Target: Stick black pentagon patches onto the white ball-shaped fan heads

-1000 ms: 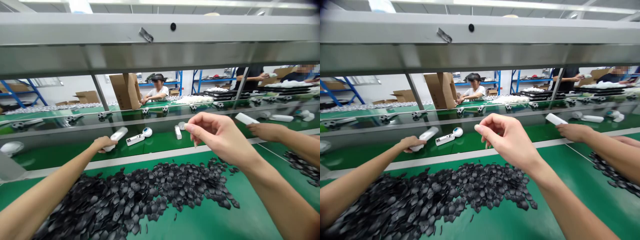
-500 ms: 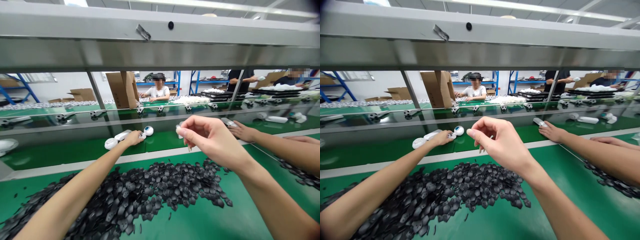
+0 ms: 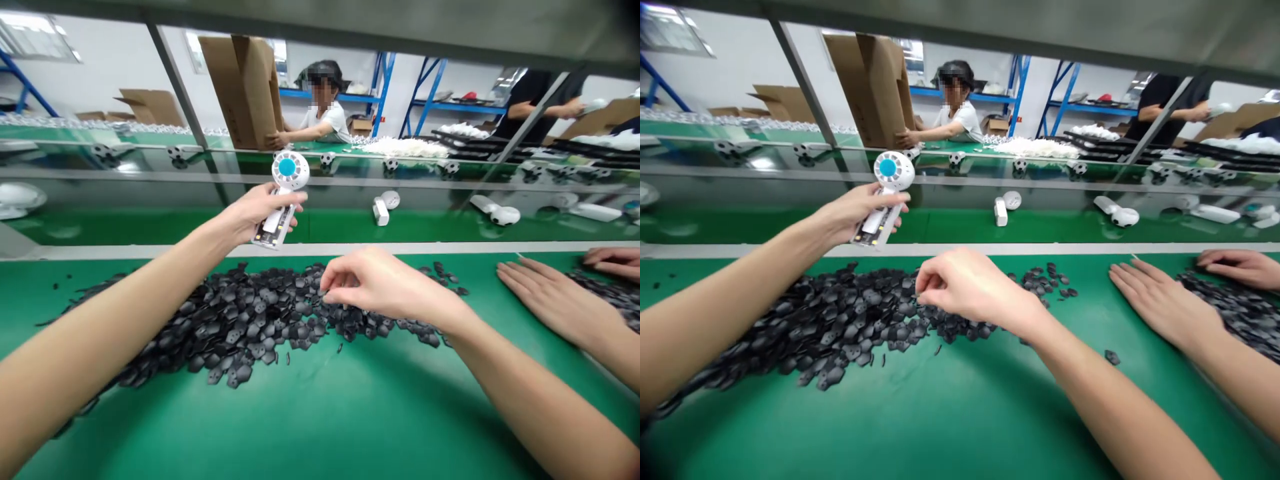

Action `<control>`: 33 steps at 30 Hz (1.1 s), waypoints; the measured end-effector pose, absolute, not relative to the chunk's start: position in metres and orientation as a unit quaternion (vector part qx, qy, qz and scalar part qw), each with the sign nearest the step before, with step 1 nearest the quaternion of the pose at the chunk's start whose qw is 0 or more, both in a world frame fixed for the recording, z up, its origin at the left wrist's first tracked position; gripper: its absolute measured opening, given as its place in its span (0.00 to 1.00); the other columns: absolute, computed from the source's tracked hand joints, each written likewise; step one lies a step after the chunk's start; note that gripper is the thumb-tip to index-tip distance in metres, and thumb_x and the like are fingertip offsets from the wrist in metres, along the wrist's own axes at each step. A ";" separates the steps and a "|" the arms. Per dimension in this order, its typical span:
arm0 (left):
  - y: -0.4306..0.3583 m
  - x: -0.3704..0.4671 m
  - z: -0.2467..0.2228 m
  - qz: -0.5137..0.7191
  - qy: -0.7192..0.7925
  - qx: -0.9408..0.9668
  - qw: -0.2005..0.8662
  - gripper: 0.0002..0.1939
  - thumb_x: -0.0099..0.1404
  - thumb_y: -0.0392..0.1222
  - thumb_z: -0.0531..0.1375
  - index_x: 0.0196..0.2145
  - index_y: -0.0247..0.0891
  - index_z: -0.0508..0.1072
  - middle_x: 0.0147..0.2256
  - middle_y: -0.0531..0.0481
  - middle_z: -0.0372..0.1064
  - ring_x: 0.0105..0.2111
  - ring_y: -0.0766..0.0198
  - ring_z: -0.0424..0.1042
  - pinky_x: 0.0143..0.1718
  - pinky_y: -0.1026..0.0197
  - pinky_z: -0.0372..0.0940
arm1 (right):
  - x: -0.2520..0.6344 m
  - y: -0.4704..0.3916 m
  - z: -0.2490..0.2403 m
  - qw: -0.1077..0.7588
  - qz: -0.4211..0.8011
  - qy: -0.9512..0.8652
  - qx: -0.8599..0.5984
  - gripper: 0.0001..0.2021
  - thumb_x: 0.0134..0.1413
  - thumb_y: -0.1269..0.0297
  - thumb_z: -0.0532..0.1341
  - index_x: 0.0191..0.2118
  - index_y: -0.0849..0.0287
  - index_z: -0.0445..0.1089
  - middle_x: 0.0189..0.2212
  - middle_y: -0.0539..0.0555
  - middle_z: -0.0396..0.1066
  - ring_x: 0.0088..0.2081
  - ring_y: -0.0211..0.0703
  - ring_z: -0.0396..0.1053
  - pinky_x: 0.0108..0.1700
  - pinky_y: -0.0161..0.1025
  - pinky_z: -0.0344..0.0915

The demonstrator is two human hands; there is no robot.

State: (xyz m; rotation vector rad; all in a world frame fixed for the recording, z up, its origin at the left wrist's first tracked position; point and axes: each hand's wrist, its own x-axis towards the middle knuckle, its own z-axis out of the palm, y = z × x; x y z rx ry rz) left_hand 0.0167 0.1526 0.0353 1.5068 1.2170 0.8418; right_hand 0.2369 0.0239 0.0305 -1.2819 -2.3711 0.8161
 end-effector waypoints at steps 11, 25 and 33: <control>0.085 -0.002 0.053 0.563 0.346 0.558 0.503 0.37 0.75 0.73 0.48 0.38 0.35 0.76 0.21 0.51 0.70 0.15 0.64 0.70 0.15 0.62 0.65 | 0.217 0.017 -0.005 -0.010 0.189 -0.878 -0.441 0.06 0.59 0.66 0.75 0.40 0.56 0.80 0.39 0.51 0.82 0.43 0.49 0.79 0.34 0.38 0.57; 0.078 -0.007 0.056 0.607 0.318 0.483 0.545 0.09 0.74 0.46 0.61 0.42 0.37 0.71 0.31 0.50 0.75 0.31 0.63 0.78 0.33 0.62 0.75 | 0.214 0.022 -0.004 0.070 0.202 -0.880 -0.425 0.04 0.64 0.65 0.72 0.38 0.56 0.78 0.35 0.49 0.80 0.38 0.41 0.76 0.36 0.35 0.58; 0.074 0.004 0.029 0.547 0.355 0.433 0.622 0.23 0.64 0.61 0.70 0.35 0.38 0.72 0.29 0.50 0.72 0.26 0.65 0.73 0.28 0.63 0.71 | 0.210 0.009 0.011 0.258 0.135 -0.886 -0.360 0.13 0.66 0.47 0.69 0.44 0.51 0.79 0.36 0.56 0.79 0.41 0.50 0.77 0.37 0.39 0.70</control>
